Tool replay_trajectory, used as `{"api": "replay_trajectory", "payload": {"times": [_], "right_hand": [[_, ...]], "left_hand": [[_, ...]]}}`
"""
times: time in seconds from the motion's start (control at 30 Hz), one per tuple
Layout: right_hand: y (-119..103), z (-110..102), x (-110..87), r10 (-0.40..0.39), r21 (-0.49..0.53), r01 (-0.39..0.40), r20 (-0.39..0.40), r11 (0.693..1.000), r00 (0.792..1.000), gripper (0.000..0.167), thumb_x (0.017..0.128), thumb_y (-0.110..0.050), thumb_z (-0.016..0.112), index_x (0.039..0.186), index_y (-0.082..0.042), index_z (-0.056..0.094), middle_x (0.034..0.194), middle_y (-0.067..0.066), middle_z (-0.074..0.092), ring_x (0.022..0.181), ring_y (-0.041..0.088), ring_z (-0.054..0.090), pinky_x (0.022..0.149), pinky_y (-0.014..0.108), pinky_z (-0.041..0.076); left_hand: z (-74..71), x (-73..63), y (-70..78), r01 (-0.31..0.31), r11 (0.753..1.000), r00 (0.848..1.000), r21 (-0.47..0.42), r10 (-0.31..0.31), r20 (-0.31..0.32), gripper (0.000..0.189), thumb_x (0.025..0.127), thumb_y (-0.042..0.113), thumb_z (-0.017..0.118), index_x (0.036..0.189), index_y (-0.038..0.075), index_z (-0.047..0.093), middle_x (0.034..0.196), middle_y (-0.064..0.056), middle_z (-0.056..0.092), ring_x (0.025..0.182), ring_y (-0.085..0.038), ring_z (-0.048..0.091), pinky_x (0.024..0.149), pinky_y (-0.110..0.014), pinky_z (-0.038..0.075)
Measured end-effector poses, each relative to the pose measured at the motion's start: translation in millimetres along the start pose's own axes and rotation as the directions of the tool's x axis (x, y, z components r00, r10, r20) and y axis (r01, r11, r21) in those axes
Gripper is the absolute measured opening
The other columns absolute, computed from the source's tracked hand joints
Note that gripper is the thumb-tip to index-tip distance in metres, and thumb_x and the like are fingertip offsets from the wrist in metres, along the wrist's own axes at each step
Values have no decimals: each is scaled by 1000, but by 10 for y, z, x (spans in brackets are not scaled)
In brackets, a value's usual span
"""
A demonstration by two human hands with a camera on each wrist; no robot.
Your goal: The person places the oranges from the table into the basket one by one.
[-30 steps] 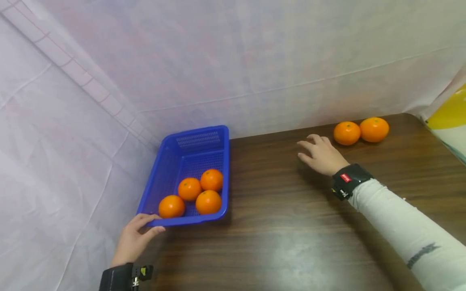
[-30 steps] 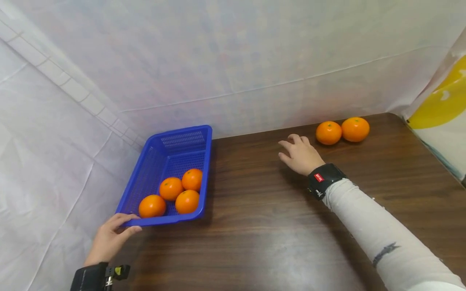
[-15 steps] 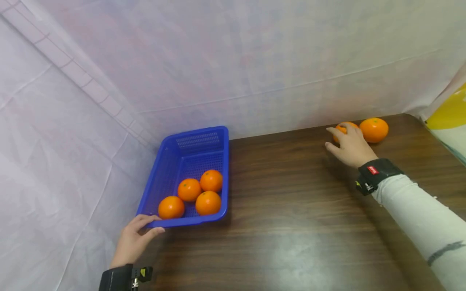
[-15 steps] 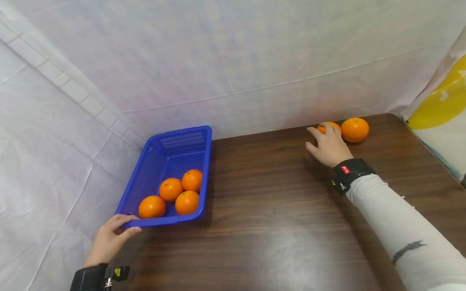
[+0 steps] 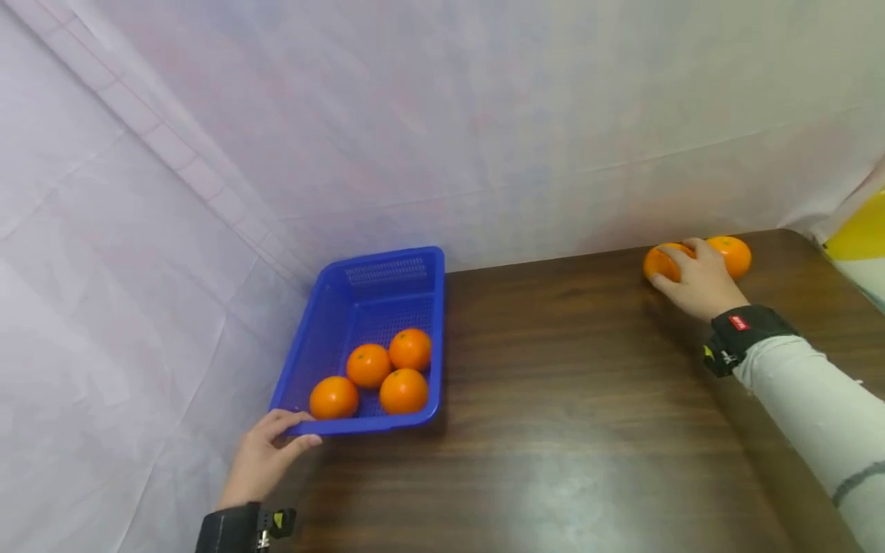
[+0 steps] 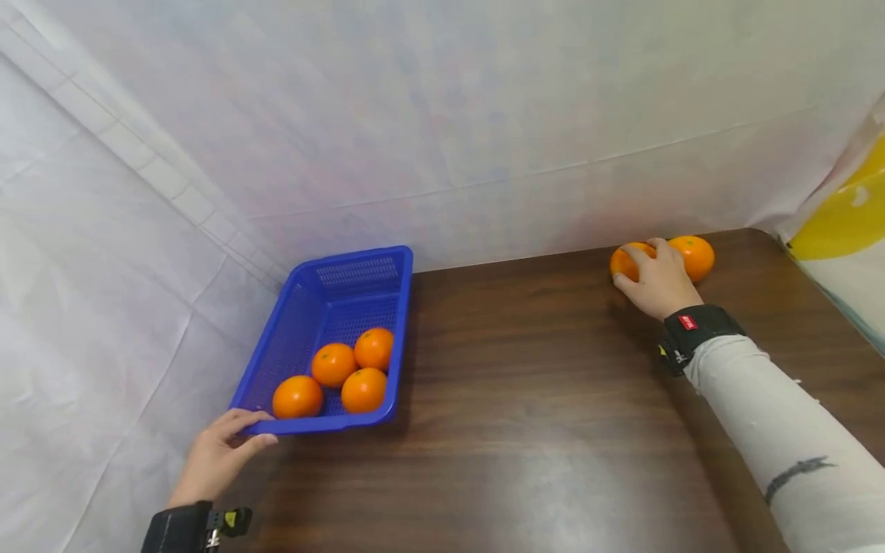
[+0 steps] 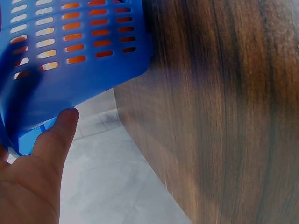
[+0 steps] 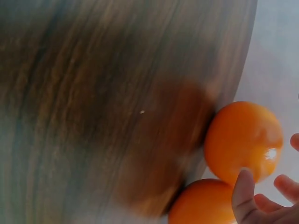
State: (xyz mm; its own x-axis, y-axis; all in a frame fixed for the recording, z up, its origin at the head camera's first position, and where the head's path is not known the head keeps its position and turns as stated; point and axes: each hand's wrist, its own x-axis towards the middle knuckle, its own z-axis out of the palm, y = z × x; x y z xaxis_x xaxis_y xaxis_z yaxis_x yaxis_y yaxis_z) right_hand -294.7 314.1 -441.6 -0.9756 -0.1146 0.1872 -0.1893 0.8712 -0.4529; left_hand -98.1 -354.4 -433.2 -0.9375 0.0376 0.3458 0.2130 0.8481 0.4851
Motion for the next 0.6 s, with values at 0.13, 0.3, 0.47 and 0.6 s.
{"api": "replay_trajectory", "payload": {"times": [0.13, 0.3, 0.47, 0.6], "right_hand": [[48, 22, 33, -15, 5, 15, -10, 1000, 1000, 62, 101, -35, 57, 145, 6, 40, 145, 47, 24, 130, 67, 23, 106, 77, 20], [44, 9, 96, -24, 4, 24, -16, 1000, 1000, 62, 100, -35, 58, 145, 4, 41, 146, 46, 24, 130, 67, 24, 106, 77, 21], [36, 28, 138, -31, -3, 30, -12, 1000, 999, 60, 98, -32, 59, 145, 1, 42, 146, 45, 24, 129, 67, 24, 104, 76, 23], [23, 67, 173, -24, 6, 24, -1, 1000, 1000, 62, 98, -32, 59, 148, -2, 39, 146, 45, 23, 128, 68, 24, 103, 76, 24]], "left_hand": [[-6, -3, 3, 17, 1000, 1000, -1, -17, 6, 26, 76, 17, 88, 99, 14, 78, 96, 3, 69, 88, 5, 55, 74, -10, 43], [-13, 0, -8, 27, 999, 1000, 18, -27, 4, 26, 76, 18, 89, 99, 15, 78, 96, 4, 70, 89, 4, 56, 75, -12, 44], [4, -20, -32, 14, 1000, 1000, -1, -14, -4, 25, 74, 15, 89, 97, 16, 78, 94, 4, 69, 88, 4, 56, 75, -10, 42], [10, -35, -40, 3, 1000, 1000, -24, -4, -17, 26, 73, 13, 90, 96, 16, 78, 93, 4, 69, 87, 5, 56, 74, -11, 42]]}}
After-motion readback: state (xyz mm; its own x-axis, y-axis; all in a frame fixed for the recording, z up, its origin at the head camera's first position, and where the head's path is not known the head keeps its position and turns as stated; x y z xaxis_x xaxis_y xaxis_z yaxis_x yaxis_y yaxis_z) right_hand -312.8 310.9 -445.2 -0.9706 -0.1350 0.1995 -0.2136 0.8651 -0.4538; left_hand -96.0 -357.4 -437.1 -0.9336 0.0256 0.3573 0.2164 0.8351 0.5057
